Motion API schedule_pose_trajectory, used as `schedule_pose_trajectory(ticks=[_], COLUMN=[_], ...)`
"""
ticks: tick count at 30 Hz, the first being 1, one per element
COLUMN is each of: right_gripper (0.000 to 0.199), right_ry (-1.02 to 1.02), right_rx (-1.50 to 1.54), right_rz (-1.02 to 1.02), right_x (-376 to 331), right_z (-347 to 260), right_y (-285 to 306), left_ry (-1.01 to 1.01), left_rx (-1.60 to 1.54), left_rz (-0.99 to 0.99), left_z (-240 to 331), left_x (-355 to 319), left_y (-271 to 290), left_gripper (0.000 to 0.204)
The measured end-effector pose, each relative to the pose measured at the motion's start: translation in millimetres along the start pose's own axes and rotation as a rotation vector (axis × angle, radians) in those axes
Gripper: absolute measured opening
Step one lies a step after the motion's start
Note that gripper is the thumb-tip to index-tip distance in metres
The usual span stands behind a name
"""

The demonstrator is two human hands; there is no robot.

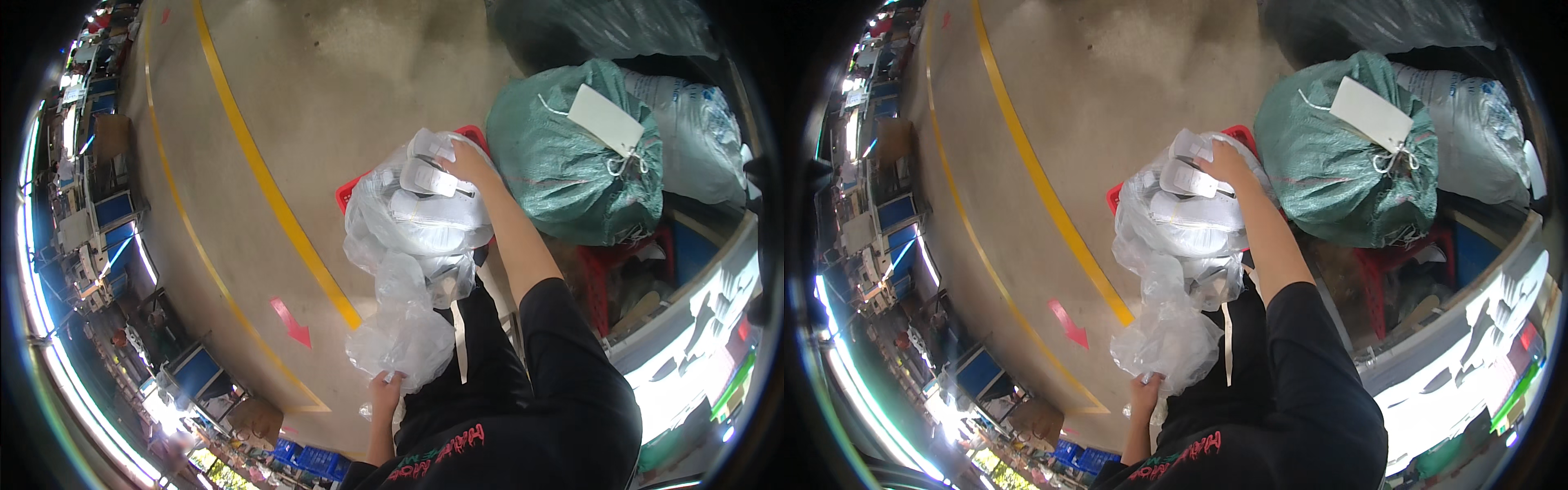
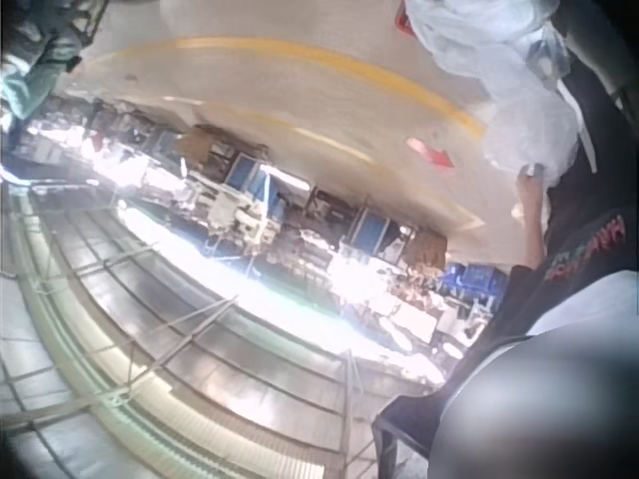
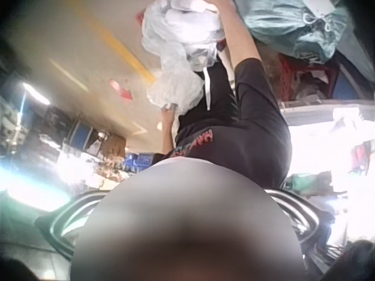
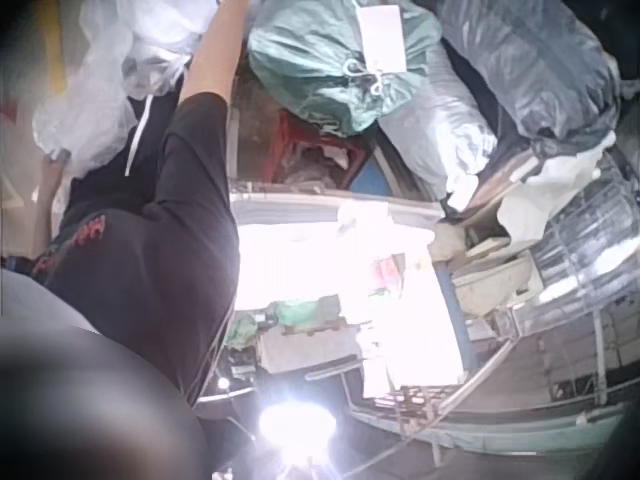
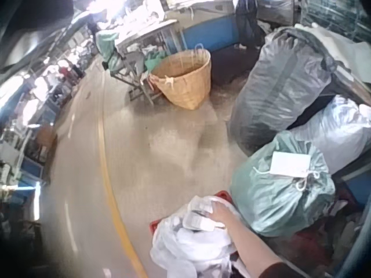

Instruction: The person picks up plastic bags and white foam pieces, then places the foam pieces into the bags and ties them closed. The person moves between tables and stacks the packed bags.

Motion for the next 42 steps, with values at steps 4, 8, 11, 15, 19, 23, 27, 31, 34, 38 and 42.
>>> schedule_pose_trajectory(ticks=[4, 8, 11, 15, 19, 23, 27, 31, 34, 38, 42], right_gripper=[0.088, 0.089, 0.087, 0.080, 0.080, 0.102, 0.124, 0.129, 0.132, 0.136, 0.137], right_ry=[0.004, 0.000, -0.061, -0.099, 0.034, 0.058, -0.093, -0.226, -0.231, -0.131, -0.143], right_rx=[0.057, 0.132, 0.194, 0.235, -0.036, -0.319, -0.375, -0.242, -0.228, -0.186, -0.168], right_rz=[-0.145, -0.346, -0.124, 0.154, 0.446, 0.326, 0.107, -0.059, -0.232, -0.336, -0.498], right_x=[29.8, 30.6, 4.6, -58.6, -115.8, -134.1, -113.8, -79.5, -63.6, -51.1, -20.8], right_z=[13.2, 14.7, 9.3, -7.5, -46.9, -97.5, -126.6, -121.0, -110.4, -97.3, -81.2], right_y=[-11.1, 10.8, 38.1, 30.5, -27.8, -77.8, -67.1, -24.9, -8.0, -6.2, -3.5], left_ry=[0.039, 0.060, 0.025, -0.008, 0.093, 0.077, 0.078, 0.029, 0.101, 0.153, 0.144], left_rx=[0.074, 0.028, 0.018, 0.056, 0.098, 0.078, 0.058, 0.036, 0.011, -0.061, -0.150], left_rz=[-0.009, -0.058, -0.038, -0.006, -0.034, -0.082, -0.062, -0.070, -0.071, -0.032, -0.024], left_z=[-0.8, -2.5, -1.8, -1.2, -2.4, -3.3, -11.0, -26.8, -46.6, -71.0, -78.7], left_x=[2.1, 8.2, 8.2, 6.7, 13.3, 21.7, 21.8, 28.3, 33.9, 40.3, 43.4], left_y=[-17.3, -24.0, -24.7, -20.7, -11.5, -2.9, 5.2, 18.3, 28.6, 34.1, 30.8], left_gripper=[0.018, 0.023, 0.028, 0.031, 0.033, 0.034, 0.033, 0.033, 0.036, 0.042, 0.043])
Point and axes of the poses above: each hand's wrist, its own x-axis towards the middle knuckle, its own y-axis out of the back of the hand, z = x × y, the point moved 2 cm from there along x, towards the middle knuckle, and after that the axes turned 15 degrees about -z, right-handed, at the moved point
